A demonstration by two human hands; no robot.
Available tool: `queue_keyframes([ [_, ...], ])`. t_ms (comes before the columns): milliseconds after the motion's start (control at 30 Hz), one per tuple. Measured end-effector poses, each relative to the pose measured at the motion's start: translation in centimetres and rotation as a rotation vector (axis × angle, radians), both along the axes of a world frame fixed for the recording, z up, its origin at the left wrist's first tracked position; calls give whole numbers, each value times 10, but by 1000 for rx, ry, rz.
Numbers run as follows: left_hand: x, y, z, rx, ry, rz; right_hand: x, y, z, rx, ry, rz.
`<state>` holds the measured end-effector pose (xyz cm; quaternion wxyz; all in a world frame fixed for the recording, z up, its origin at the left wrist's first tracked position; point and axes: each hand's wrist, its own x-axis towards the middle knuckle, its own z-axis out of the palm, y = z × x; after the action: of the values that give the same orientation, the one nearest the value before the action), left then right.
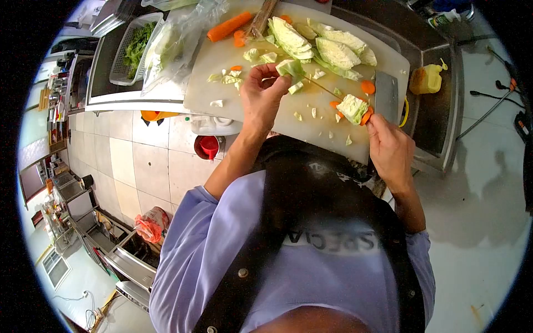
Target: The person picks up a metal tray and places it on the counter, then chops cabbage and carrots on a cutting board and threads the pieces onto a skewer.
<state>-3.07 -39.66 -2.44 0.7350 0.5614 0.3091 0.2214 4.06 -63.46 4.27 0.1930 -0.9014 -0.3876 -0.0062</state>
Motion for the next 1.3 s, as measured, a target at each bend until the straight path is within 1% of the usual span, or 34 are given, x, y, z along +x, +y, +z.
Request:
queue_keyframes([
  [100, 1, -2, 2, 72, -63, 31, -1, 0, 4, -32, -5, 8],
  [200, -3, -5, 21, 311, 75, 17, -1, 1, 7, -31, -22, 45],
  [367, -6, -1, 11, 610, 90, 27, -3, 3, 13, -43, -45, 90],
  [500, -7, -2, 13, 785, 113, 13, -5, 5, 16, -78, 50, 55],
  [600, -7, -2, 15, 811, 135, -6, -8, 7, 12, -64, 135, 23],
  [700, -6, -4, 10, 756, 120, -5, -10, 10, 6, -49, 168, -1],
  [800, -7, -9, 14, 683, 172, -19, -14, 12, -1, -44, 184, -11],
  [900, -6, -9, 8, 683, 127, -5, -14, 14, -9, -16, 237, -19],
  [1000, -5, -22, 13, 690, 154, -67, -15, 21, -11, -15, 261, -28],
  [1100, -6, -22, 7, 656, 100, -131, -12, 27, -15, 7, 214, -30],
  [1167, -8, -31, 14, 667, 96, -109, -12, 35, -18, 58, 165, -6],
  [1200, -6, -33, 17, 678, 86, -96, -8, 37, -20, 55, 174, -15],
  [1267, -8, -29, 14, 600, 8, -141, -5, 37, -24, 36, 205, -28],
  [1300, -9, -26, 12, 561, -31, -161, -2, 34, -27, 61, 297, -46],
])
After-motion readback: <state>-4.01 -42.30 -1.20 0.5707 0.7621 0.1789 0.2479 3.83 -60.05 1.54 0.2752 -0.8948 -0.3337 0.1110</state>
